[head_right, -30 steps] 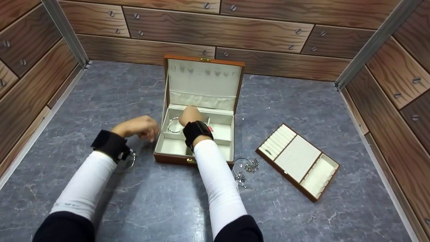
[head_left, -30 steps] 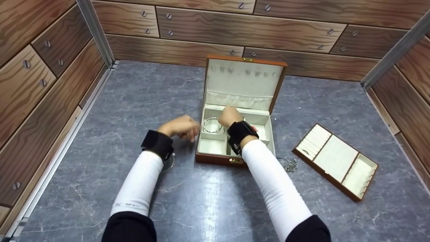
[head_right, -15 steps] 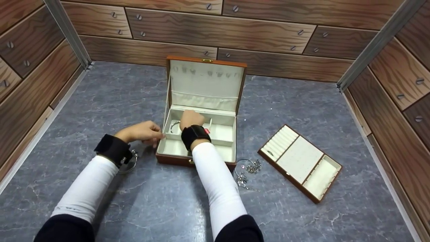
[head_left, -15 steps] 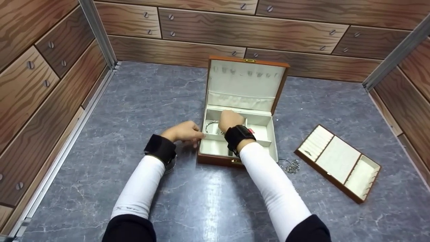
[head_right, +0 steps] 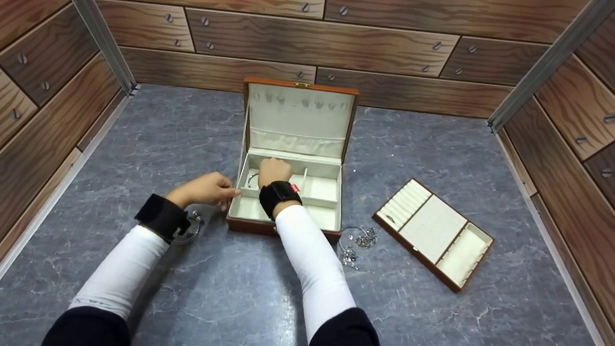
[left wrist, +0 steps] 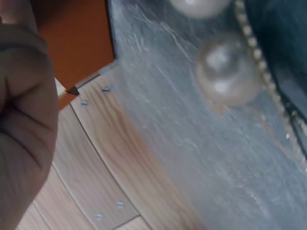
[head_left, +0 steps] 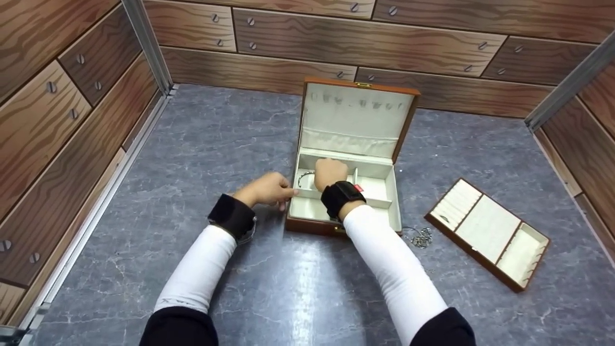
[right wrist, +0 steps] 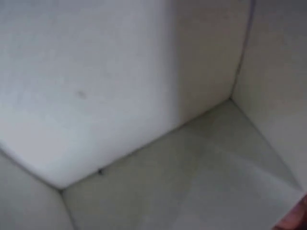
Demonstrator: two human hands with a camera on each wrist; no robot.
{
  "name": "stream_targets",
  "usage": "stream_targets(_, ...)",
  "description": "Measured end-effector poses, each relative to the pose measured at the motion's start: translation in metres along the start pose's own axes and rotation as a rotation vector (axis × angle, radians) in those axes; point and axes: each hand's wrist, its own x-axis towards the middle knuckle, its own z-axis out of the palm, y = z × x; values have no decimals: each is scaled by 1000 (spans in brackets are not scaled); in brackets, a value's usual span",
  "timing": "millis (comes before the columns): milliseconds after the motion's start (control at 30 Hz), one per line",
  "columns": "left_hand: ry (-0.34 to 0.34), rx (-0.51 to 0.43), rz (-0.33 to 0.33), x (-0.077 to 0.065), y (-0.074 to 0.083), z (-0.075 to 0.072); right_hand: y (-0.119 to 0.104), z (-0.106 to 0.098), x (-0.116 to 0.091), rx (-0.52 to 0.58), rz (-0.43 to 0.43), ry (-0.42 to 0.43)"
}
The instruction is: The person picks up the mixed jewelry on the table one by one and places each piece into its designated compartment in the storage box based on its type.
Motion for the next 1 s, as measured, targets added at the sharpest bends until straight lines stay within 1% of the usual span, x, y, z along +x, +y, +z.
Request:
stream_targets(67, 45, 78, 1, -3, 4, 2, -1, -6, -3, 20, -2, 3)
stream_targets(133, 91, 169, 17, -6, 6, 4, -5, -14, -8, 68, -3, 1)
stream_targets(200, 132, 251, 39, -11, 5, 4, -10, -25, -16, 121, -13, 4)
stream_targets(267, 171, 305, 63, -19, 1, 2, -16, -37, -24, 173, -28, 14)
stream_targets(333, 206, 333, 67, -28, -5, -2, -21, -47, -32, 209, -48, 28)
stream_targets(400, 231, 345, 56, -39, -12, -9, -25, -57, -39, 230, -68, 37)
stream_targets(467, 245, 339, 26, -50, -18, -16, -29, -64, -46, 246, -90, 37)
stream_targets(567, 270, 330, -7, -65, -29, -25, -36, -72, -55, 306, -158, 3)
stream_targets(633, 292, 338, -20, -74, -36, -28, -46, -74, -63, 377, -188, -52)
stream_targets(733, 316, 367, -53, -85, -45, -27, -66, -69, -78, 477, -232, -149)
stream_targets(800, 318, 386, -95, -89, -49, -24, -81, -60, -89, 486, -249, -185)
stream_targets(833, 315, 390, -126, -91, -50, -22, -87, -53, -93, 465, -274, -186)
stream_targets(867, 315, 397, -144, -92, -51, -20, -93, -46, -96, 440, -293, -178)
stream_targets(1000, 322, 414, -217, -94, -55, -13, -110, -18, -101, 317, -331, -125)
